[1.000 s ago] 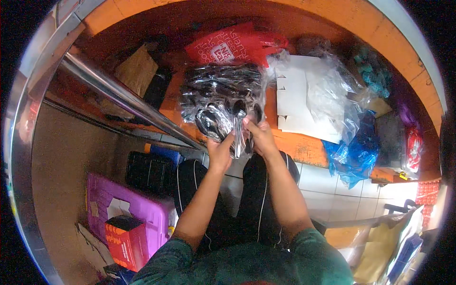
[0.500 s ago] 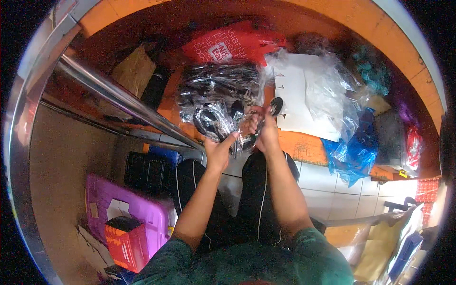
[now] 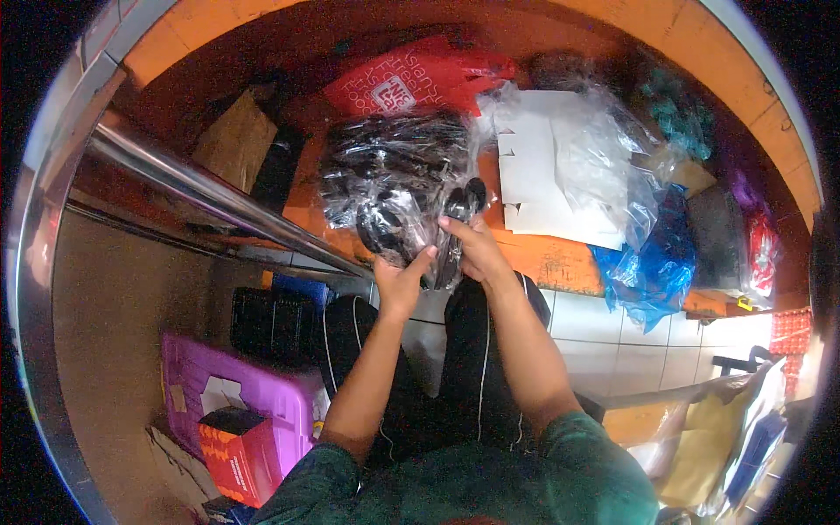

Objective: The person assembles food boxes and packs them into plastic bags, including adding spoons and securing the bags with tape.

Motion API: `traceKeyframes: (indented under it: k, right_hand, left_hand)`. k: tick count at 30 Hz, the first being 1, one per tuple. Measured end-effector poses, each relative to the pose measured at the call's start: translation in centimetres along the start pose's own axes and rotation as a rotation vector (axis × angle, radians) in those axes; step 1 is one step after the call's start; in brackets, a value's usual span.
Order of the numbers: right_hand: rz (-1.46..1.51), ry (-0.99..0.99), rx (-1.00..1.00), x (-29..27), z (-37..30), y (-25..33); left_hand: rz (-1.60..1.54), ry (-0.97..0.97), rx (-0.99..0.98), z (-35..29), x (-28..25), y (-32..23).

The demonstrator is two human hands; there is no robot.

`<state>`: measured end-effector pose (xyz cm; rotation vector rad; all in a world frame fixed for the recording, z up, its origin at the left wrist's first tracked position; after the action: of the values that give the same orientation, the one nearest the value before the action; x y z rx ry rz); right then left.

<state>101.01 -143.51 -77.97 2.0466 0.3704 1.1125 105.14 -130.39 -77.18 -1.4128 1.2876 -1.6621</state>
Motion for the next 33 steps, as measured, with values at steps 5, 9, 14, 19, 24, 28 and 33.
traceKeyframes:
  k: [5,9,14,19,24,28,33]
  right_hand:
    - [0.12,-0.008,0.043,0.1,-0.2,0.5]
    - [0.145,0.01,0.053,-0.3,0.5,-0.1]
    - [0.169,-0.023,-0.018,-1.6,1.5,-1.0]
    - [-0.15,-0.002,-0.042,0.2,-0.3,0.0]
    - [-0.27,-0.03,-0.091,-0.3,0.1,-0.2]
    - [-0.191,-0.155,-0.135,0.2,0.1,-0.5]
    - [-0.159,-0.121,-0.137,0.1,0.4,-0.8]
  left_hand:
    - [-0.094,0.035,-0.035,0.3,0.4,-0.7]
    - [-0.08,-0.028,0.003,0.8,-1.1,1.0]
    - [-0.178,-0.078,-0.095,0.8,-1.4,1.2]
    - [-0.147,0.049,-0.228,0.7,-1.8,1.4]
    - [-0.136,0.034,-0.189,0.3,-0.3,0.1]
    - [-0.102,-0.007,-0.21,0.9,-1.9,1.5]
    - [-0.2,-0.071,-0.196,0.9,-1.6,1.4]
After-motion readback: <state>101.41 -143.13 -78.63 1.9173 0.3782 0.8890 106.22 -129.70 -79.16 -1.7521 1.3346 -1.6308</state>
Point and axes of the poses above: each hand's wrist, its own z-axis towards the middle knuckle, its own x-axis out of the palm, y = z × x, the point moved 1 cm from there along z, towards the middle knuckle, and after that the axes turned 10 degrees about -y, right-handed, at the moved point
